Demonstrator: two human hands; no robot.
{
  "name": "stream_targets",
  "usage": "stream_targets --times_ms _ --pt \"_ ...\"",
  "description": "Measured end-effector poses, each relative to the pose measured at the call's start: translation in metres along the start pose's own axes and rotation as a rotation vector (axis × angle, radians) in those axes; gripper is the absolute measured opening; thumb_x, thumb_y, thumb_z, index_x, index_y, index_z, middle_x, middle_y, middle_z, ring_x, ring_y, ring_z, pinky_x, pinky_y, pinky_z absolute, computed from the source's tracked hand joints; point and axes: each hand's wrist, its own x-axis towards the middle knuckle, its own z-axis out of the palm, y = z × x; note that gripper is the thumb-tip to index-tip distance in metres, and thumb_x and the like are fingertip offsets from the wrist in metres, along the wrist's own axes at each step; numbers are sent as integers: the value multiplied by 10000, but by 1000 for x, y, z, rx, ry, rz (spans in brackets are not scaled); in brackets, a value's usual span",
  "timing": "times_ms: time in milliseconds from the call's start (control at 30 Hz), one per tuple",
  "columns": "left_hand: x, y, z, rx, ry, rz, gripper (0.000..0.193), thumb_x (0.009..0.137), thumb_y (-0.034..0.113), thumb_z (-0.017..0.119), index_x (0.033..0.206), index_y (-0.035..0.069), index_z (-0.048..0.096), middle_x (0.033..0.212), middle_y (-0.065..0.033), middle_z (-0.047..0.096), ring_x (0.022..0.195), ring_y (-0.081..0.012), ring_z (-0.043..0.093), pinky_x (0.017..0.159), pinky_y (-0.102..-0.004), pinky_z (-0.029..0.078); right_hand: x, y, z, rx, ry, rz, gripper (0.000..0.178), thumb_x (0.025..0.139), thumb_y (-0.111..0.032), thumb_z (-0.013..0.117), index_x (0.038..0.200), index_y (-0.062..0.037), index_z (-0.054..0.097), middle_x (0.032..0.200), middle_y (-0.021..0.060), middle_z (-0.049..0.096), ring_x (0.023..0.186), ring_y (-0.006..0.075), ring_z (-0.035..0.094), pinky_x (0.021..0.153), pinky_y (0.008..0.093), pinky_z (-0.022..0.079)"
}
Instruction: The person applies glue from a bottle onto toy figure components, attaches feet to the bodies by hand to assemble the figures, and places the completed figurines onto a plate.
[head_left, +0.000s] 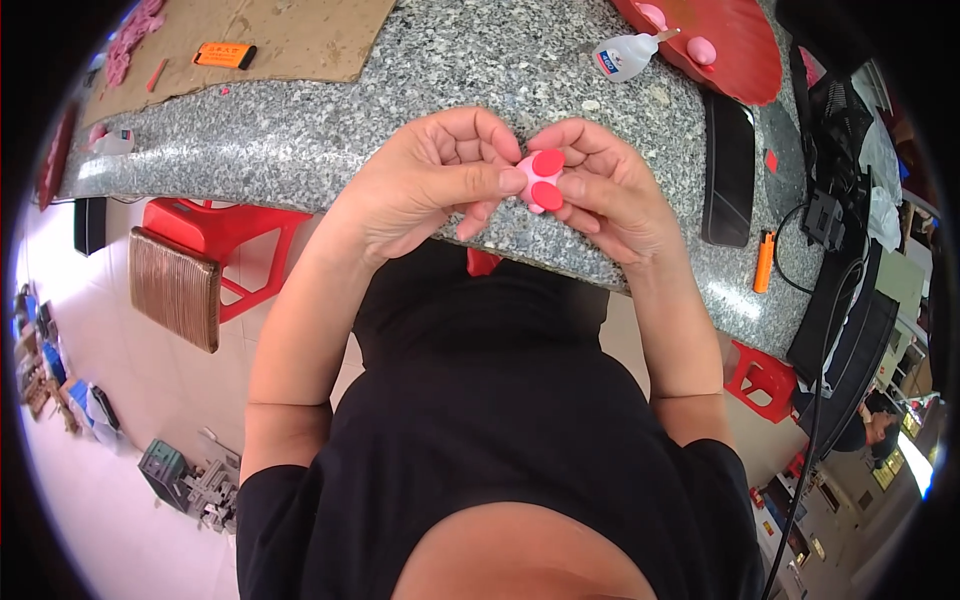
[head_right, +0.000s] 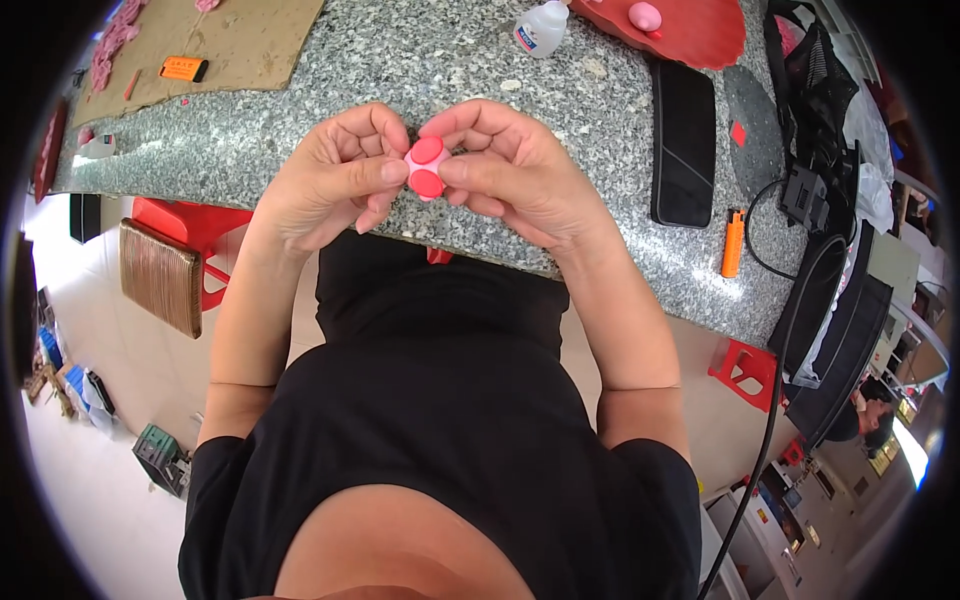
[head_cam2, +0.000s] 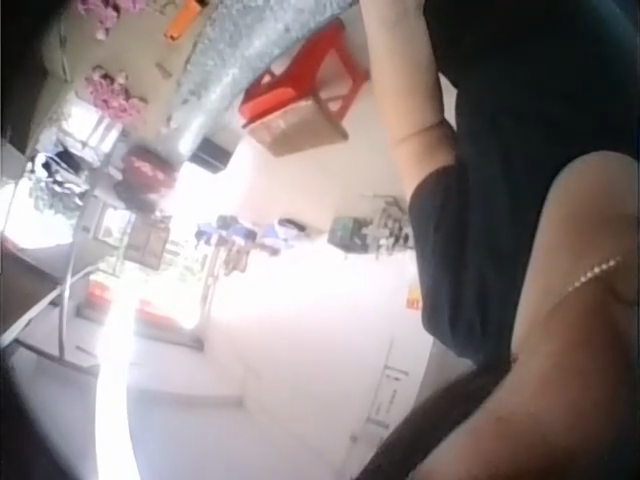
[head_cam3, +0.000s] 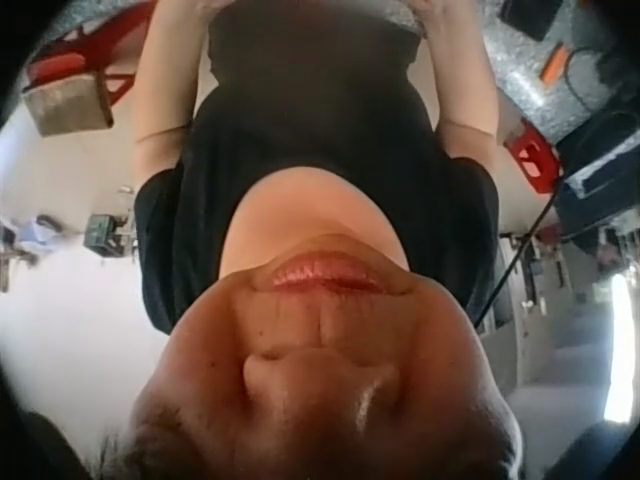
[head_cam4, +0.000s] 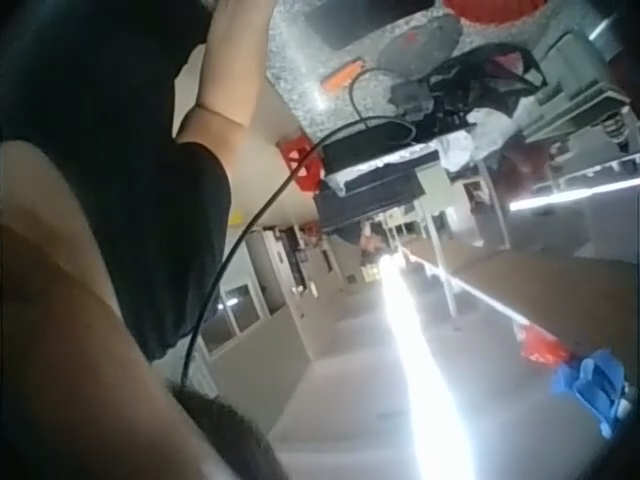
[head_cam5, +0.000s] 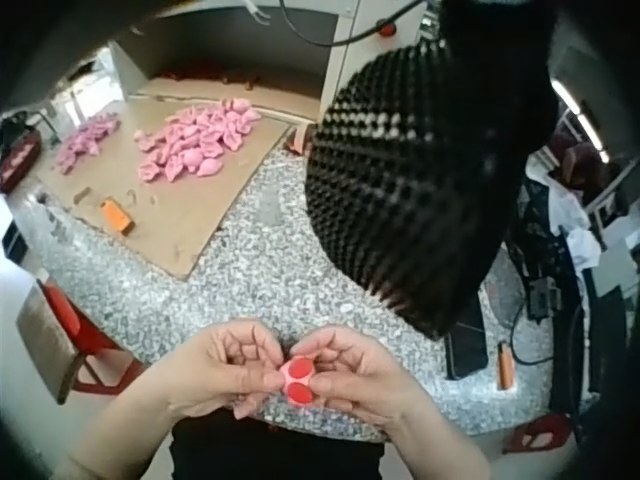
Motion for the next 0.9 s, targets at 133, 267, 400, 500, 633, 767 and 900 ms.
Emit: stream_targets --times_ms 133,267,400,500,633,767,900 --pt "-1 2 0 41 3 -34 119 766 58 628 823 20 531 636 -30 558 455 -71 483 392 -183 360 0 1 -1 16 -24 -20 256 763 2 586 1011 14 522 833 91 592 595 54 542 435 125 381" --pt "0 1 0 72 25 -43 112 760 62 635 801 19 540 623 -33 559 463 -82 516 410 -185 407 1 1 -1 -1 -18 -26 244 758 8 587 995 15 532 807 89 595 584 56 544 437 133 400" --pt "0 2 0 79 23 -57 107 756 63 639 788 18 547 628 -40 569 488 -93 552 452 -191 461 0 -1 1 15 -19 -13 236 757 11 584 989 15 536 790 88 596 578 58 544 439 138 408" --pt "2 2 0 100 23 -65 98 757 64 638 772 17 553 636 -45 575 493 -96 557 454 -193 463 1 1 -2 22 -22 -26 233 758 11 581 987 19 537 781 91 596 573 61 545 439 140 416" --pt "1 2 0 108 28 -58 91 758 63 637 761 16 560 642 -52 580 500 -102 562 461 -199 471 2 2 -2 17 -14 -47 224 758 14 575 979 26 537 781 99 598 571 67 550 437 144 426" --pt "1 2 1 124 45 -62 93 756 65 640 762 11 565 644 -56 581 508 -106 565 472 -209 484 1 1 1 8 3 -56 215 758 21 569 971 30 538 786 105 600 585 76 565 440 149 438" --pt "1 1 2 128 56 -54 99 755 70 643 767 9 566 648 -56 582 514 -107 567 475 -212 488 0 1 0 5 -3 -61 214 758 22 567 970 31 539 785 107 600 592 82 571 442 151 442"
